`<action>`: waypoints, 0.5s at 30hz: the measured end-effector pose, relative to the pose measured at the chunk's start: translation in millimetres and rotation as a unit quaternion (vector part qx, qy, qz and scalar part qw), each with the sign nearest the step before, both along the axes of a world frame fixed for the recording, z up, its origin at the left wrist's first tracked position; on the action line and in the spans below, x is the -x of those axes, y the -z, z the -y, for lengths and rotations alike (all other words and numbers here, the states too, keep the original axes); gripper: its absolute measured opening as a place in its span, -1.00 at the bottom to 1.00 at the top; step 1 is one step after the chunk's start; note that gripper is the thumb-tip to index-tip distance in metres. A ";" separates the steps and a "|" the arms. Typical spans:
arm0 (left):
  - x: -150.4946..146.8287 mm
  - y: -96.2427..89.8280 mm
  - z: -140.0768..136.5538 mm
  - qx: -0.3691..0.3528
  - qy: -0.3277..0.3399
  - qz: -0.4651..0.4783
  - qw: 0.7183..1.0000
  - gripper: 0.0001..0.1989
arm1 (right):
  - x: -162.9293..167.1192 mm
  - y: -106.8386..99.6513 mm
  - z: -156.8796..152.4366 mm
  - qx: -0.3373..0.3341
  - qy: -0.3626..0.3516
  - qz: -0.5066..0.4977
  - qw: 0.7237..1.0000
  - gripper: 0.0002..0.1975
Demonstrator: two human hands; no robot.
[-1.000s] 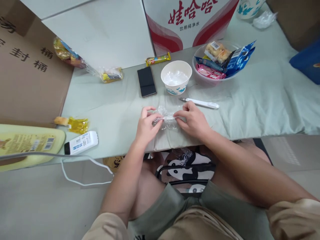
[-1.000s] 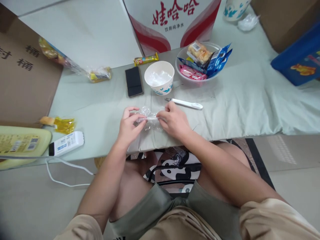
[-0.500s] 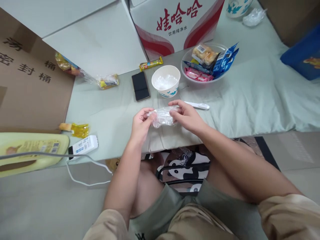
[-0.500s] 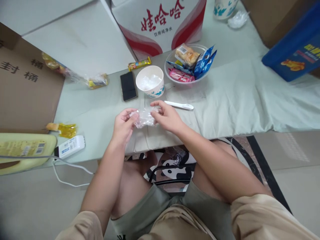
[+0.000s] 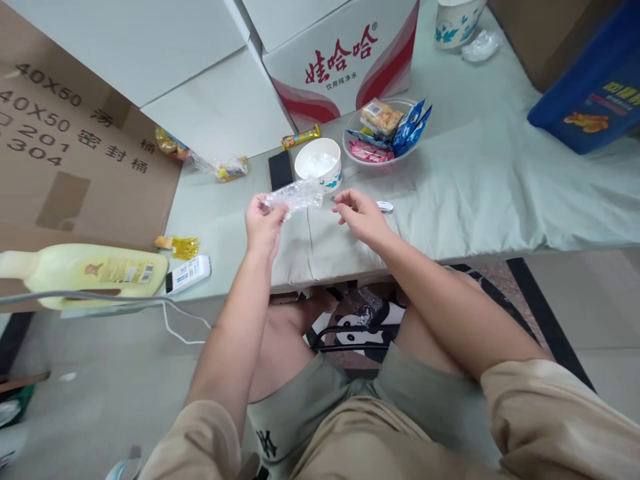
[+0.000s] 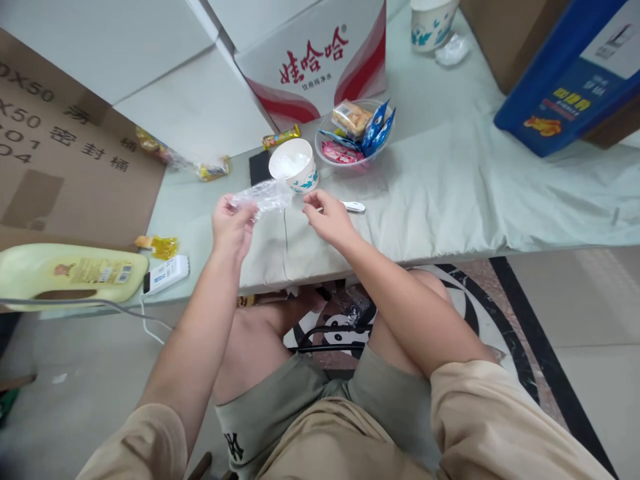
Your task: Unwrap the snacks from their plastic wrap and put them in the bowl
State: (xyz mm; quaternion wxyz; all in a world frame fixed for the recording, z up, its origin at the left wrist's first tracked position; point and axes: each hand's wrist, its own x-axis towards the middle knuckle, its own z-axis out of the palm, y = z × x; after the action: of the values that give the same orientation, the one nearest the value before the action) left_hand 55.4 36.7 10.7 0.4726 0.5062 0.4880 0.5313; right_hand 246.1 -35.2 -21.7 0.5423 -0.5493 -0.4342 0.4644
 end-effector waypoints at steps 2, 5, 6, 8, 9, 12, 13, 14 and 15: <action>-5.9 -17.9 -15.5 -0.073 -0.030 -0.081 0.994 -0.67 | -0.9 -0.1 1.3 0.011 -0.002 0.018 1.000 -0.88; -28.2 -43.4 -37.6 -0.167 -0.035 -0.292 0.941 -0.69 | 0.8 -0.1 1.0 0.011 -0.029 0.060 0.998 -0.90; -39.3 -49.4 -44.1 -0.185 -0.022 -0.376 0.908 -0.69 | 1.5 -0.6 0.1 0.007 -0.043 0.080 0.996 -0.90; -64.1 -56.6 -56.2 -0.186 0.031 -0.532 0.825 -0.73 | 2.5 -2.4 -2.6 0.000 -0.063 0.116 0.991 -0.91; -76.3 -58.1 -62.3 -0.182 0.059 -0.561 0.805 -0.74 | 2.7 -3.4 -4.2 -0.002 -0.069 0.129 0.989 -0.90; -104.6 -59.8 -81.5 -0.128 0.159 -0.603 0.771 -0.75 | 2.5 -5.3 -8.3 -0.001 -0.074 0.139 0.988 -0.89; -110.2 -60.9 -87.7 -0.093 0.199 -0.612 0.760 -0.76 | 2.5 -5.3 -9.1 0.003 -0.074 0.141 0.987 -0.89; -113.9 -62.5 -93.4 -0.060 0.230 -0.612 0.754 -0.77 | 2.7 -5.1 -9.6 0.008 -0.077 0.143 0.987 -0.88; -116.2 -64.5 -98.4 -0.029 0.252 -0.604 0.755 -0.79 | 3.1 -4.7 -9.7 0.014 -0.080 0.143 0.986 -0.87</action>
State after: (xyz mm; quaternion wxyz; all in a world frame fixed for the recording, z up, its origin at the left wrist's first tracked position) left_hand 171.7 135.1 75.2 0.1812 0.8398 0.5116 -0.0098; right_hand 243.0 -25.5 -17.0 0.4278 -0.5811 -0.5435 0.4289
